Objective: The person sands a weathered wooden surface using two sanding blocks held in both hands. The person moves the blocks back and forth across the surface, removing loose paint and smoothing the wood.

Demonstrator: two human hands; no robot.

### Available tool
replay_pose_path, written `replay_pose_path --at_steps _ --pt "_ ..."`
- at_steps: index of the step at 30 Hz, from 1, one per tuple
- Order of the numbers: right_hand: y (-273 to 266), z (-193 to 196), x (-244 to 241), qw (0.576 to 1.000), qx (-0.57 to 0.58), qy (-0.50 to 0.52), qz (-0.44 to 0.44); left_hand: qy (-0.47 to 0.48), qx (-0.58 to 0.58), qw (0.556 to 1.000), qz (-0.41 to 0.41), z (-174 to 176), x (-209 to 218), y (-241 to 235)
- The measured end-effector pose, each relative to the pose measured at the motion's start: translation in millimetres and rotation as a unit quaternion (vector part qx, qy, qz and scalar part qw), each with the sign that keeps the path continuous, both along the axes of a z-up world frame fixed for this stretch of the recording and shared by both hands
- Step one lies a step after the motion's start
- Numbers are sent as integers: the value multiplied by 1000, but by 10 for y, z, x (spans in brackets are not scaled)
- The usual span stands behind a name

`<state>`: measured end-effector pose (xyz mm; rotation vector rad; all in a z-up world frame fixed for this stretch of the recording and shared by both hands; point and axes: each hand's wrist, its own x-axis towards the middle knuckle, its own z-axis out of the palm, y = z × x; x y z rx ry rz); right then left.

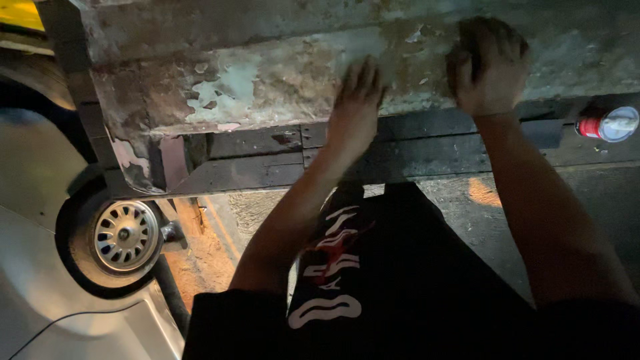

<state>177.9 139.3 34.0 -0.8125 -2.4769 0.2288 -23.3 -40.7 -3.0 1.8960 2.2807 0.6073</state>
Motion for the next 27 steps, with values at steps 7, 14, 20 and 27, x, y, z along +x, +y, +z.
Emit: replay_pose_path --at_steps 7,14,20,27 --pt "-6 56 -46 1000 20 15 12 19 -57 998 36 183 -50 50" --pt "-18 26 -10 1000 -7 10 -5 -5 -73 997 -2 5 -38 -413" --pt "5 1 -9 1000 -5 -11 -16 50 -74 995 46 6 -396 130" --pt "-23 21 -51 1000 -10 -5 -14 9 -70 997 -18 313 73 -654"
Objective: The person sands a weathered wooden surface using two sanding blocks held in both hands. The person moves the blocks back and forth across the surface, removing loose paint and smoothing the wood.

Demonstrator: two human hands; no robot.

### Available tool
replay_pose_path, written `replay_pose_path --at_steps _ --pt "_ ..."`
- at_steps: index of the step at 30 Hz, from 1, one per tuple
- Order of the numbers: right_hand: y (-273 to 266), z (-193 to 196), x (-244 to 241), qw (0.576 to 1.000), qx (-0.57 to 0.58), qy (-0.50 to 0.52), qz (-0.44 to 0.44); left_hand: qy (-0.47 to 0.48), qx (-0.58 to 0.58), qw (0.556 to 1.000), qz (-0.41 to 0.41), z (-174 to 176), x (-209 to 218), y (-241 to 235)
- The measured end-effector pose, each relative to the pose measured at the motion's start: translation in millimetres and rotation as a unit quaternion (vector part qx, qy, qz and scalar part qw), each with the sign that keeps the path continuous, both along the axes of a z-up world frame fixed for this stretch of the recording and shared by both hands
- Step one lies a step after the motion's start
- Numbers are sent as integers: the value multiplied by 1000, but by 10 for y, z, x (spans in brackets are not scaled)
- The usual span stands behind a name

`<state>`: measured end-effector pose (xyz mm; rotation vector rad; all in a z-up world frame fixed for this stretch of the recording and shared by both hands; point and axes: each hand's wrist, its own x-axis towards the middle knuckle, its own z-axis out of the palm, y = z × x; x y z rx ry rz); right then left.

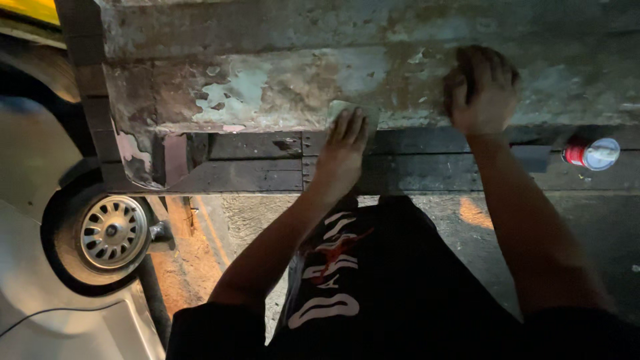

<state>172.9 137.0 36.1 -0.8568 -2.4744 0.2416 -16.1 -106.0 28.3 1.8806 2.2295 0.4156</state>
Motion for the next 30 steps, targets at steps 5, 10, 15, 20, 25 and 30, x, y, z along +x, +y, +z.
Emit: replay_pose_path --at_steps 5,10,15,20,25,30 --pt "3 63 20 1000 5 -2 13 -9 99 994 52 -163 -241 500" --pt "-63 93 25 1000 -6 -2 10 40 62 996 52 -149 -198 493" --pt "-22 47 10 1000 2 7 2 3 20 999 26 -91 71 -166" --pt "-22 28 12 1000 -28 -5 -1 21 90 995 39 -237 -293 365" --pt "-6 34 29 1000 -1 0 2 37 24 997 66 -155 -165 683" --pt "20 56 11 1000 -10 -10 -5 55 21 998 -5 -115 231 368"
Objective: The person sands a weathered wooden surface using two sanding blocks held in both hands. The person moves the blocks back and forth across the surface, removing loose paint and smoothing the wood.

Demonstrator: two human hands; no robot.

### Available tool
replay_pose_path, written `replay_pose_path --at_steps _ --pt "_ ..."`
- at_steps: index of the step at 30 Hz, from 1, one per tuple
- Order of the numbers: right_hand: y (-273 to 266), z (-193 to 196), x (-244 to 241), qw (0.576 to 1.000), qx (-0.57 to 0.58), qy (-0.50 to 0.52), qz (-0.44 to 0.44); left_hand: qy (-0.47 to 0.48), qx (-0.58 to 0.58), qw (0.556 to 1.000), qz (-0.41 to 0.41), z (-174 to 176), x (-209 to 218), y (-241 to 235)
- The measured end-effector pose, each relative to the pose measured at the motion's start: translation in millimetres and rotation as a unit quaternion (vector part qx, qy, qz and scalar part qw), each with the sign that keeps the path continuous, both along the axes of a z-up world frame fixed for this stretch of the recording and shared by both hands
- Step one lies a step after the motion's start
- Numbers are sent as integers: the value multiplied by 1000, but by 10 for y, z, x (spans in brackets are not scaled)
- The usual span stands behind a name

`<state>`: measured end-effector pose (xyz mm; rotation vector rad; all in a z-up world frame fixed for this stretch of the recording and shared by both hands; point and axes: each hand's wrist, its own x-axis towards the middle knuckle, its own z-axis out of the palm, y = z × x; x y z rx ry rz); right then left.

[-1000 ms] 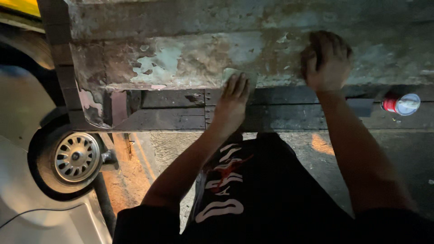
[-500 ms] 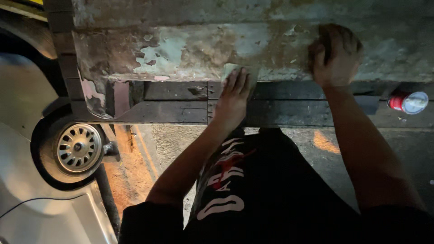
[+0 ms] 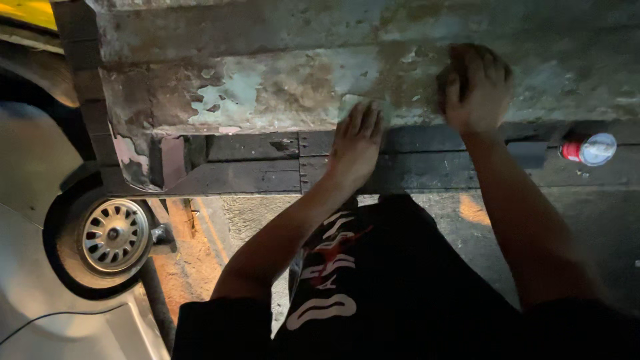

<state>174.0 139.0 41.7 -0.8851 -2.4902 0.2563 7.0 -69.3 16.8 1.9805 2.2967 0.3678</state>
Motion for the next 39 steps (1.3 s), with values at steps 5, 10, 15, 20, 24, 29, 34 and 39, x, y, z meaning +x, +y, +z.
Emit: replay_pose_path --at_steps 5,10,15,20,24,29,34,39 --pt "-10 -40 15 999 21 31 7 -30 68 996 53 -44 -300 603" --pt "-18 -69 44 999 30 15 13 26 -3 998 55 210 -283 540" --pt "16 -107 47 1000 10 23 8 7 3 1000 29 192 -140 230" --pt "29 -58 68 999 3 -32 -11 49 25 997 62 27 -297 817" --pt "23 -80 73 1000 10 -5 7 68 -30 995 66 90 -97 654" --pt "45 -115 66 1000 -9 1 1 88 -27 995 41 222 98 254" --pt "56 -120 91 1000 7 -15 6 23 34 996 78 191 -235 749" --pt "97 -135 89 1000 -10 -2 17 79 -62 991 85 196 19 608"
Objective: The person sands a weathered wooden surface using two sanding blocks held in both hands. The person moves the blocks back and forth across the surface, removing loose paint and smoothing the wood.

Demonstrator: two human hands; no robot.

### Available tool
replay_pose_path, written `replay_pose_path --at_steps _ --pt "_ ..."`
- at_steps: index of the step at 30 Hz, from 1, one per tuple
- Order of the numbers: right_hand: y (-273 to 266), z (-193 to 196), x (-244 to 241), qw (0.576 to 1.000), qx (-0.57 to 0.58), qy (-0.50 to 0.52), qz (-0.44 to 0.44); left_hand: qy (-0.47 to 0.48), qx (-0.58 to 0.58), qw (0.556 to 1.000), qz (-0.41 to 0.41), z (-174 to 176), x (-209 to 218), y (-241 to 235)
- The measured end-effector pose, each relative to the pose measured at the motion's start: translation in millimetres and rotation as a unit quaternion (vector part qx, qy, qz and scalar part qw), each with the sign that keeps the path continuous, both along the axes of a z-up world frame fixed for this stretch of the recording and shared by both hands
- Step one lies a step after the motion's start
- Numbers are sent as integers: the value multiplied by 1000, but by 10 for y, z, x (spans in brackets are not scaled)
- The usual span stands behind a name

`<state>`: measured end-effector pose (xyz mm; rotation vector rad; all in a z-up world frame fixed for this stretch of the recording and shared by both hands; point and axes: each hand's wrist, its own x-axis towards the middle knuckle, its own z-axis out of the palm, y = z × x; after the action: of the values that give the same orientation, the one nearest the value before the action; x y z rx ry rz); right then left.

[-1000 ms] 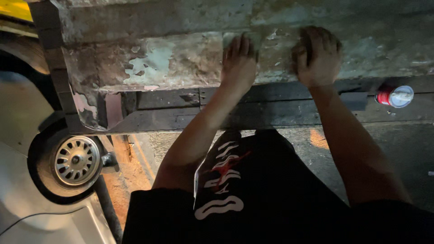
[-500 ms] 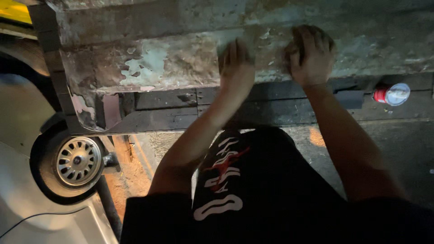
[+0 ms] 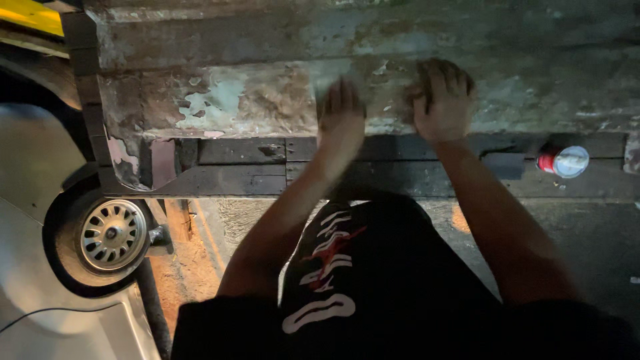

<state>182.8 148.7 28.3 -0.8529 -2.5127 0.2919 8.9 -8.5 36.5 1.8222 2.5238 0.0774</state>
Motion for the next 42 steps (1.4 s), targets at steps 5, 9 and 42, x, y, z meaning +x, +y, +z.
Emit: replay_pose_path --at_steps 5,9,42 --pt "-24 -55 53 1000 -25 -2 2 -18 19 999 -22 -51 372 -341" --pt "28 -12 5 999 -5 -44 7 -27 25 999 -2 -142 90 127" --pt "123 -76 31 998 -11 -7 60 0 20 998 62 -317 -11 465"
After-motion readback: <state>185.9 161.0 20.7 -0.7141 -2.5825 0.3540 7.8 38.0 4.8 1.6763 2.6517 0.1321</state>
